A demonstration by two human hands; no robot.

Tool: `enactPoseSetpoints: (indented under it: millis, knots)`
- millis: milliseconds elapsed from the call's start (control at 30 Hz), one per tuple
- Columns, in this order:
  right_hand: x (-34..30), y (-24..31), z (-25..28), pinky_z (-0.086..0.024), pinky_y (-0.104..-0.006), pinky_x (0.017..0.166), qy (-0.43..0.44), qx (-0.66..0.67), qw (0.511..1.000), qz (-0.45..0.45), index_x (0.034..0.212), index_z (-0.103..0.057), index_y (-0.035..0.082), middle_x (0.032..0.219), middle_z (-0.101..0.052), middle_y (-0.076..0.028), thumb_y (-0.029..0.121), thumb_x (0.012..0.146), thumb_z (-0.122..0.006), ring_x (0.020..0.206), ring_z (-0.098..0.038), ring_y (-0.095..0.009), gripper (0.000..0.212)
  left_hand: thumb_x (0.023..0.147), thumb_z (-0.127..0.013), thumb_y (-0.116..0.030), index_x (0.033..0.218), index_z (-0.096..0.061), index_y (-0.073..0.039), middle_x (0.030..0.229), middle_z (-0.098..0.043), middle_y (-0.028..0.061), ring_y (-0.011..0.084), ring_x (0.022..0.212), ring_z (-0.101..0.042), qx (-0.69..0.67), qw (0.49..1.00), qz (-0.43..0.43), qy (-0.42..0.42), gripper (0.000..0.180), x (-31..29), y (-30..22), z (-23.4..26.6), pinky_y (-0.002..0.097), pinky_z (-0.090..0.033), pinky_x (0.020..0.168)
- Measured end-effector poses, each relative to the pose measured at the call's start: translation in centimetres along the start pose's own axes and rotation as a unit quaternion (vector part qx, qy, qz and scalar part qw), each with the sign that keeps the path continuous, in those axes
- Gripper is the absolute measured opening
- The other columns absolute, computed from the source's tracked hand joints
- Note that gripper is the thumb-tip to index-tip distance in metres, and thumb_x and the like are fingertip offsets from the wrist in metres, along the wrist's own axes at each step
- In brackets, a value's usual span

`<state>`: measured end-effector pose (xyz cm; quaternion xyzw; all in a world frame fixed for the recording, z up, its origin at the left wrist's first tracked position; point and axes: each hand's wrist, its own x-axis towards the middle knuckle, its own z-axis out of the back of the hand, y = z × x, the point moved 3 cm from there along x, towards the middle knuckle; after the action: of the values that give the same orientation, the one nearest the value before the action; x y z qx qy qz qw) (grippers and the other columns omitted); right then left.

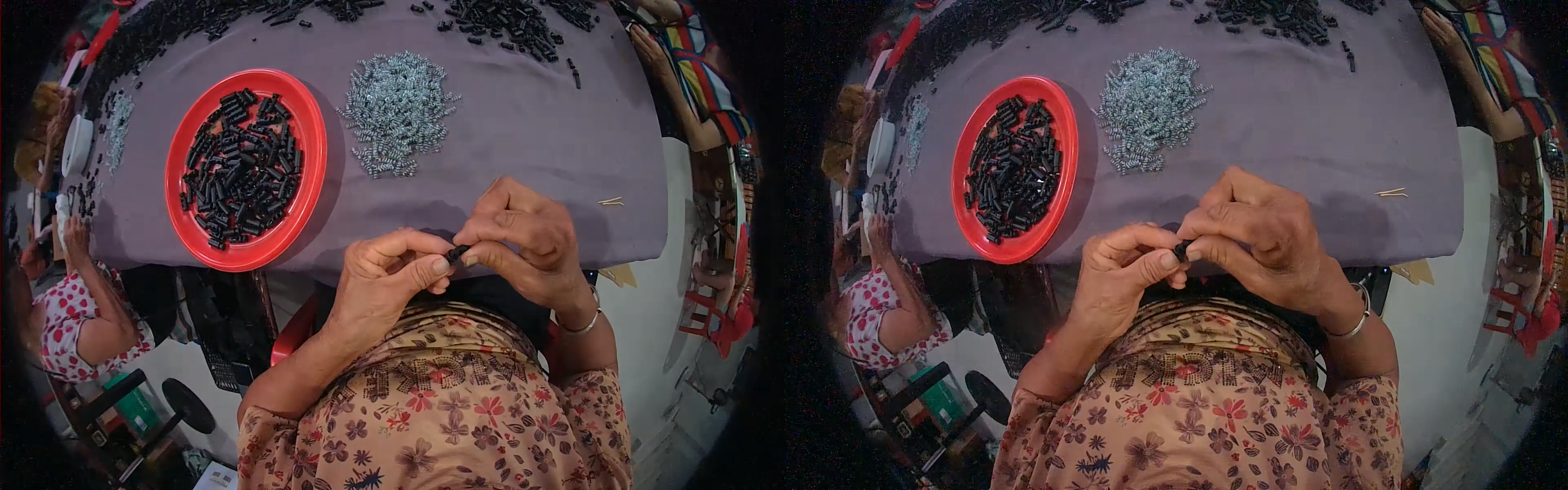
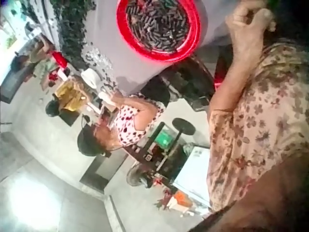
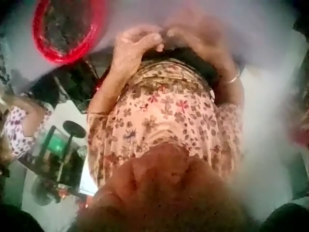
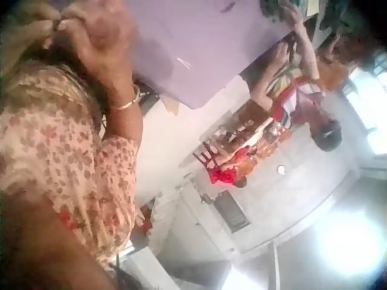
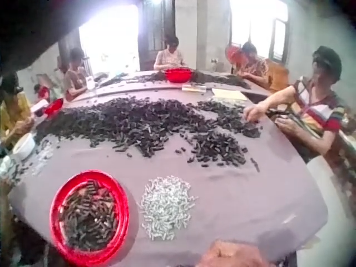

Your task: Manually assembling small black connectors by inserting translucent components.

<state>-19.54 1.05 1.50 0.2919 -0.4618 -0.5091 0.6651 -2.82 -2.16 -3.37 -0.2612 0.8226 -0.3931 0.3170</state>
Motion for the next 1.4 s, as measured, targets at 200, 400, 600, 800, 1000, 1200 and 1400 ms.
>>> enactPoseSetpoints:
  millis: [200, 400, 600, 800, 1000, 1200, 1400]
  knots:
    - [-0.2, -0.1, 0.3, -0.048, -0.0253, 0.057, 0.046, -0.012, 0.999, -0.005, 0.09, -0.067, 0.001, 0.08, -0.057, -0.009, 0.003, 0.077, -0.069, 0.066, -0.059, -0.015, 0.013, 0.085, -0.063, -0.003, 0.093, -0.065, 0.002, 0.079, -0.061, 0.0024, 0.0069, 0.068, -0.057, 0.04, 0.999, -0.022, 0.0, 0.01, -0.1, -0.3, -0.3, 0.019, -0.047, 0.062]
    - [-0.4, -0.3, 0.1, -0.047, -0.0251, 0.057, 0.044, 0.008, 0.999, 0.001, 0.091, -0.068, 0.001, 0.078, -0.057, -0.009, 0.005, 0.077, -0.07, 0.067, -0.058, -0.015, 0.015, 0.085, -0.062, 0.0, 0.093, -0.065, 0.003, 0.079, -0.055, 0.0017, 0.0066, 0.067, -0.055, 0.121, 0.991, -0.062, 0.004, 0.009, -0.4, -0.8, -0.3, 0.0195, -0.045, 0.06]
    - [-0.4, -0.2, -0.3, -0.048, -0.0274, 0.058, 0.043, -0.014, 0.997, 0.06, 0.091, -0.068, 0.0, 0.078, -0.06, -0.008, 0.007, 0.073, -0.071, 0.07, -0.058, -0.018, 0.019, 0.085, -0.063, -0.002, 0.094, -0.064, 0.004, 0.079, -0.054, 0.0019, 0.0068, 0.068, -0.055, 0.023, 0.999, -0.012, 0.031, 0.012, -0.3, -0.8, -0.3, 0.0194, -0.045, 0.061]
    - [-0.5, -0.6, -0.5, -0.048, -0.028, 0.061, 0.048, 0.013, 0.997, 0.059, 0.092, -0.068, 0.001, 0.08, -0.061, -0.007, 0.006, 0.073, -0.071, 0.072, -0.059, -0.018, 0.02, 0.085, -0.063, -0.003, 0.096, -0.064, 0.004, 0.08, -0.055, 0.0027, 0.0071, 0.068, -0.055, 0.057, 0.997, -0.028, 0.052, 0.013, -0.3, -1.3, -0.1, 0.0196, -0.045, 0.061]
    - [-0.6, -1.8, -1.0, -0.047, -0.0264, 0.063, 0.012, 0.116, 0.993, 0.018, 0.09, -0.068, 0.001, 0.082, -0.062, -0.007, 0.002, 0.073, -0.07, 0.074, -0.059, -0.017, 0.018, 0.084, -0.061, 0.001, 0.097, -0.064, 0.004, 0.083, -0.054, 0.0024, 0.006, 0.068, -0.053, 0.083, 0.995, -0.061, 0.017, 0.013, -0.3, -1.8, -0.2, 0.0183, -0.044, 0.06]
    - [-0.7, -1.2, -1.2, -0.046, -0.026, 0.062, -0.021, 0.099, 0.995, 0.013, 0.091, -0.067, 0.002, 0.082, -0.062, -0.008, 0.001, 0.071, -0.071, 0.075, -0.059, -0.016, 0.02, 0.082, -0.061, 0.004, 0.096, -0.064, 0.002, 0.084, -0.054, 0.0015, 0.0015, 0.066, -0.049, 0.191, 0.972, -0.136, -0.035, 0.014, -0.7, -2.5, -0.5, 0.016, -0.037, 0.054]
    - [-0.6, -0.6, -1.1, -0.047, -0.0281, 0.061, -0.034, 0.061, 0.998, -0.001, 0.092, -0.065, 0.002, 0.081, -0.065, -0.008, 0.006, 0.074, -0.072, 0.072, -0.059, -0.019, 0.019, 0.081, -0.062, 0.004, 0.095, -0.064, 0.002, 0.084, -0.055, 0.001, 0.0007, 0.065, -0.048, 0.236, 0.955, -0.171, -0.054, 0.014, -0.7, -2.4, -0.4, 0.0155, -0.036, 0.053]
